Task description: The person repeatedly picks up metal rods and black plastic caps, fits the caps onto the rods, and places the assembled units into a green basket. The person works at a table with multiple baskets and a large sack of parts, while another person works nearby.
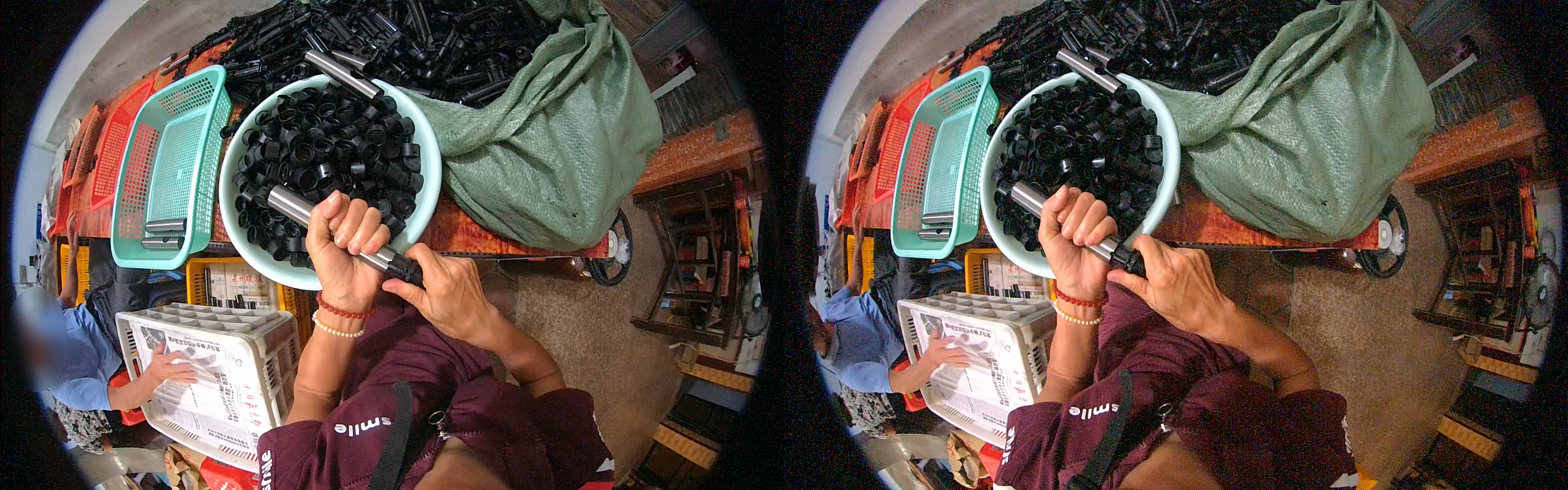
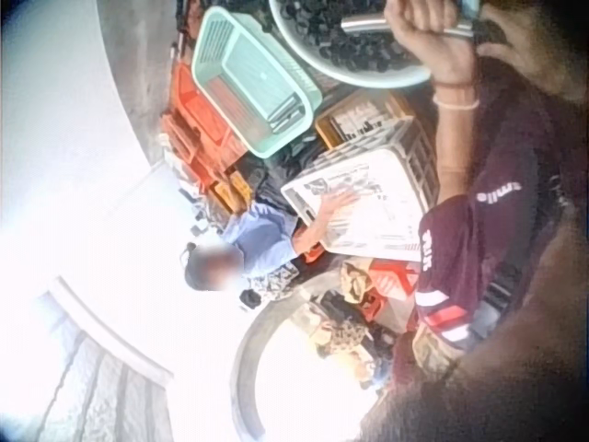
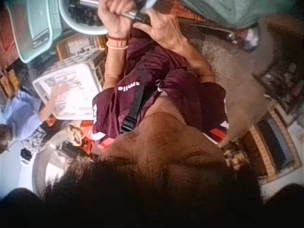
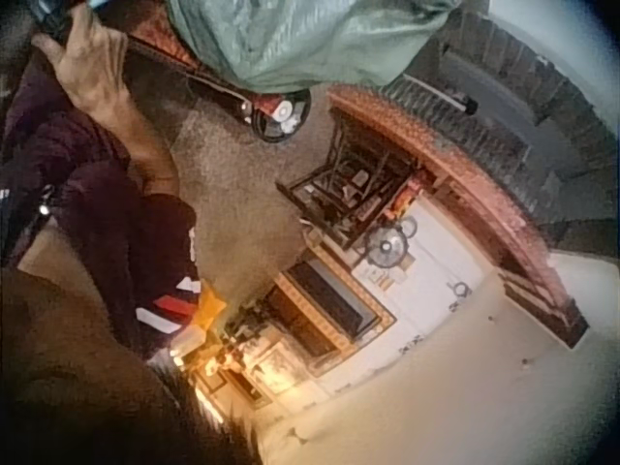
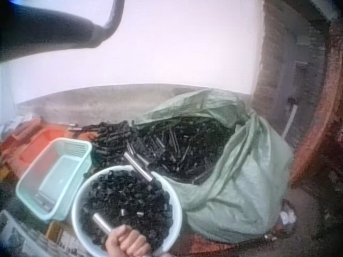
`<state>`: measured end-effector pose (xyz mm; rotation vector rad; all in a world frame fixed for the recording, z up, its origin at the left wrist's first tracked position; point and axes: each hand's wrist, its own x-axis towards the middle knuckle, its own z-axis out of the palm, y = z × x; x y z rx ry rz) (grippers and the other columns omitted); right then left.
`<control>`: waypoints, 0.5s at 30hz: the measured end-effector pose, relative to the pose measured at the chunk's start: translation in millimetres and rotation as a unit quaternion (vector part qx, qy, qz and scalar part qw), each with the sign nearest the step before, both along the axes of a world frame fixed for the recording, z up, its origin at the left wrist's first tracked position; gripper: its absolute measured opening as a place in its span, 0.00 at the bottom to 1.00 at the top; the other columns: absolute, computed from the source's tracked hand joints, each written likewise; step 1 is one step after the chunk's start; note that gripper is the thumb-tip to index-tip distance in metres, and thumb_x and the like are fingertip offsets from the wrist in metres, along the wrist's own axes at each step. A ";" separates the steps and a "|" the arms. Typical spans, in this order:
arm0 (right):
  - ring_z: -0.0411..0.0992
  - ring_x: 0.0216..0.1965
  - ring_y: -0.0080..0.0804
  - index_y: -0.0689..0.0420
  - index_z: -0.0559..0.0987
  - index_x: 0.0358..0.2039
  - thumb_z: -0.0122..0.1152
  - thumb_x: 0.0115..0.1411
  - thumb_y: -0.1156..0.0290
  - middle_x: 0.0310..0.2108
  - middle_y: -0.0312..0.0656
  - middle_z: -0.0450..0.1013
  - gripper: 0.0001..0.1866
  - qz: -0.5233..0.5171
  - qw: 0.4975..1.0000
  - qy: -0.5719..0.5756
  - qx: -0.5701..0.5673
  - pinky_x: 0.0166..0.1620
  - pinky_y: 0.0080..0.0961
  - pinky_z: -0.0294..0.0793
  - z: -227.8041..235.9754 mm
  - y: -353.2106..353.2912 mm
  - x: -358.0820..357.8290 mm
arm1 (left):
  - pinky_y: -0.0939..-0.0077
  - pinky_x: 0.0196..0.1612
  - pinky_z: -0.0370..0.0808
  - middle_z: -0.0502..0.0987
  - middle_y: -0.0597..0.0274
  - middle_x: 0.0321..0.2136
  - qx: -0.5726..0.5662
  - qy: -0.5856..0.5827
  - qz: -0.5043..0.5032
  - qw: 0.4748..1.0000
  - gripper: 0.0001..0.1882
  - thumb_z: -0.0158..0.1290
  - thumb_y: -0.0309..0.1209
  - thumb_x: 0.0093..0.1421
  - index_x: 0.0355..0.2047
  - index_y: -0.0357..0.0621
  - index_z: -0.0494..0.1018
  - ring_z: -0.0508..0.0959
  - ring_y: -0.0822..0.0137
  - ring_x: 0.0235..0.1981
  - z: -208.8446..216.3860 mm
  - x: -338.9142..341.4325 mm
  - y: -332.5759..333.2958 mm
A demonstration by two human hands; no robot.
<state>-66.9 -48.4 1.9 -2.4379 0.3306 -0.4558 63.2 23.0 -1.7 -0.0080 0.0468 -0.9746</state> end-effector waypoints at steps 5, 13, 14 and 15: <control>0.73 0.23 0.45 0.60 0.67 0.32 0.58 0.51 0.51 0.22 0.47 0.71 0.24 -0.002 1.000 0.018 -0.005 0.24 0.37 0.70 3.1 1.8 1.6 | 0.84 0.15 0.55 0.54 0.75 0.08 0.013 -0.002 -0.020 1.000 0.19 0.41 0.31 0.60 0.12 0.51 0.55 0.53 0.79 0.11 0.7 -7.6 -1.2; 0.72 0.29 0.38 0.62 0.66 0.49 0.41 0.57 0.39 0.30 0.47 0.69 0.37 -0.014 0.987 0.016 0.157 0.34 0.31 0.72 52.3 -25.0 -33.8 | 0.84 0.17 0.57 0.54 0.73 0.09 -0.053 0.037 -0.019 0.998 0.18 0.39 0.30 0.61 0.13 0.49 0.55 0.54 0.78 0.12 1.8 -3.5 8.0; 0.71 0.34 0.39 0.64 0.66 0.49 0.40 0.58 0.41 0.32 0.49 0.69 0.36 -0.036 0.988 -0.077 0.131 0.38 0.31 0.71 48.1 -31.0 -36.7 | 0.84 0.17 0.57 0.54 0.73 0.09 -0.057 0.038 -0.023 0.997 0.19 0.39 0.30 0.61 0.13 0.49 0.55 0.55 0.78 0.12 2.1 -3.4 6.9; 0.70 0.39 0.40 0.65 0.67 0.48 0.38 0.59 0.43 0.33 0.50 0.69 0.34 -0.058 0.978 -0.169 0.104 0.43 0.32 0.69 42.5 -35.4 -37.3 | 0.84 0.18 0.57 0.54 0.73 0.09 -0.060 0.039 -0.027 0.997 0.19 0.39 0.30 0.61 0.13 0.49 0.54 0.55 0.78 0.12 2.5 -3.8 6.0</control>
